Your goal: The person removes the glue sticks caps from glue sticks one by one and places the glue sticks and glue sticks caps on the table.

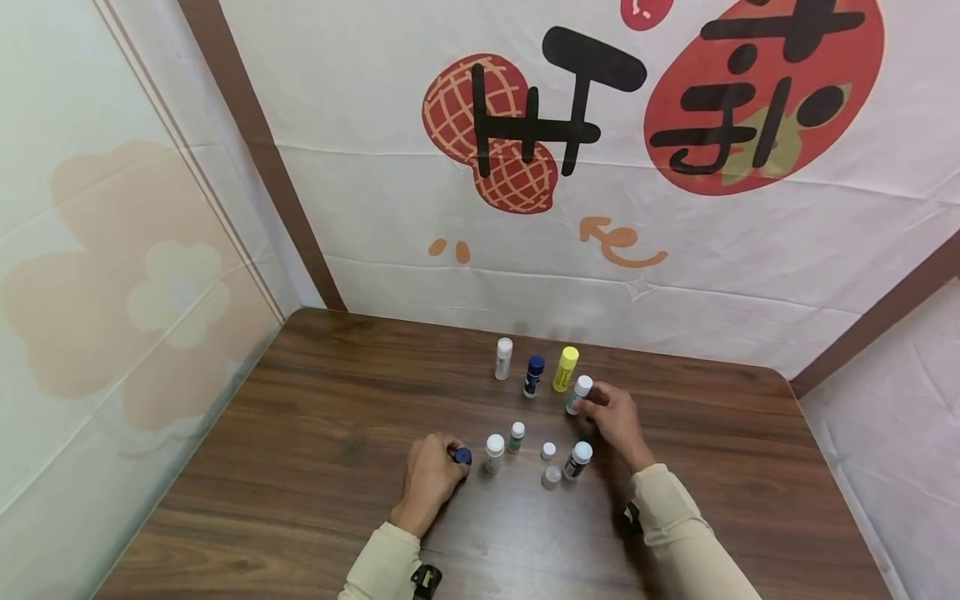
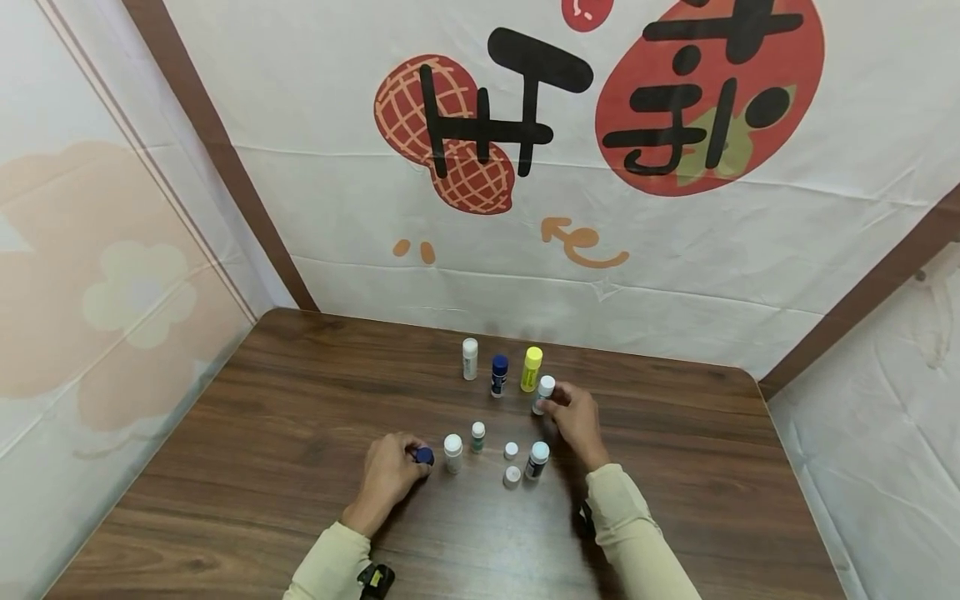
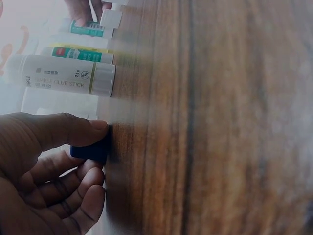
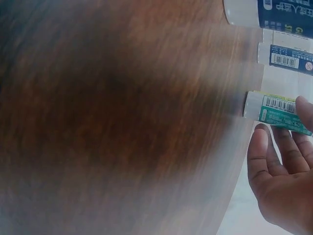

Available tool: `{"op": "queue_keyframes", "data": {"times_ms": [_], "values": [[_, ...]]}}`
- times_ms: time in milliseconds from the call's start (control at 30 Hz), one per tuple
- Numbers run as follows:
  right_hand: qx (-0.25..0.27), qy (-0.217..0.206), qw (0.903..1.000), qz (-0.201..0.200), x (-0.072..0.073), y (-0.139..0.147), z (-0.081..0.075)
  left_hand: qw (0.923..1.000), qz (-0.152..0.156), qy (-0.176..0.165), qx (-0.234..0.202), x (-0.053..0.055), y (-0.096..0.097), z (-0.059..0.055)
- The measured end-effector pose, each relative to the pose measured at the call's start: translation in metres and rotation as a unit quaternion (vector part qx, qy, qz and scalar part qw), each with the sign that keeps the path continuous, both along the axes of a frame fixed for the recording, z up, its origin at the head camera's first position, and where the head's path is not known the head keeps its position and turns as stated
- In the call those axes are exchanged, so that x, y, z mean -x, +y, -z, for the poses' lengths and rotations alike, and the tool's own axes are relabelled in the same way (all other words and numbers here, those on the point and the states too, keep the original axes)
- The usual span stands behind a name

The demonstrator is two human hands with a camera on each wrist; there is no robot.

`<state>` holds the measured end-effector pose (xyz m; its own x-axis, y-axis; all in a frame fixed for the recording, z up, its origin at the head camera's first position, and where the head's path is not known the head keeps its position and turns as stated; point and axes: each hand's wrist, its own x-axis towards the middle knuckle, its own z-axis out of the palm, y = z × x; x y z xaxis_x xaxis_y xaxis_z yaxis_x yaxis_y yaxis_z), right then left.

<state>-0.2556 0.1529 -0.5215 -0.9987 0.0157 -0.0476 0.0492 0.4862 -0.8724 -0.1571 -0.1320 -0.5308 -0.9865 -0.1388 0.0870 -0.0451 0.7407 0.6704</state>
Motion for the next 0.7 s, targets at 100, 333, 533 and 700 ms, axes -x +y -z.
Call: {"op": "queue_keyframes", "data": {"times_ms": [100,333,533,700], "values": [[0.004,0.0,0.9999,0.014,-0.001,0.003,0.0,1.0,-0.001,0.004,-0.001,0.0,0.001,0.0],[0.041,0.014,0.9986,0.031,-0.004,0.009,-0.002,1.0,0.0,-0.002,-0.003,0.0,0.002,0.001],[-0.005,0.052,0.9972,0.054,-0.012,0.014,-0.012,0.9999,-0.002,0.002,-0.01,-0.001,0.001,0.001],[-0.003,0.073,0.9952,0.065,-0.021,0.017,-0.026,0.9999,0.003,0.012,-0.007,0.0,0.002,0.001]]}}
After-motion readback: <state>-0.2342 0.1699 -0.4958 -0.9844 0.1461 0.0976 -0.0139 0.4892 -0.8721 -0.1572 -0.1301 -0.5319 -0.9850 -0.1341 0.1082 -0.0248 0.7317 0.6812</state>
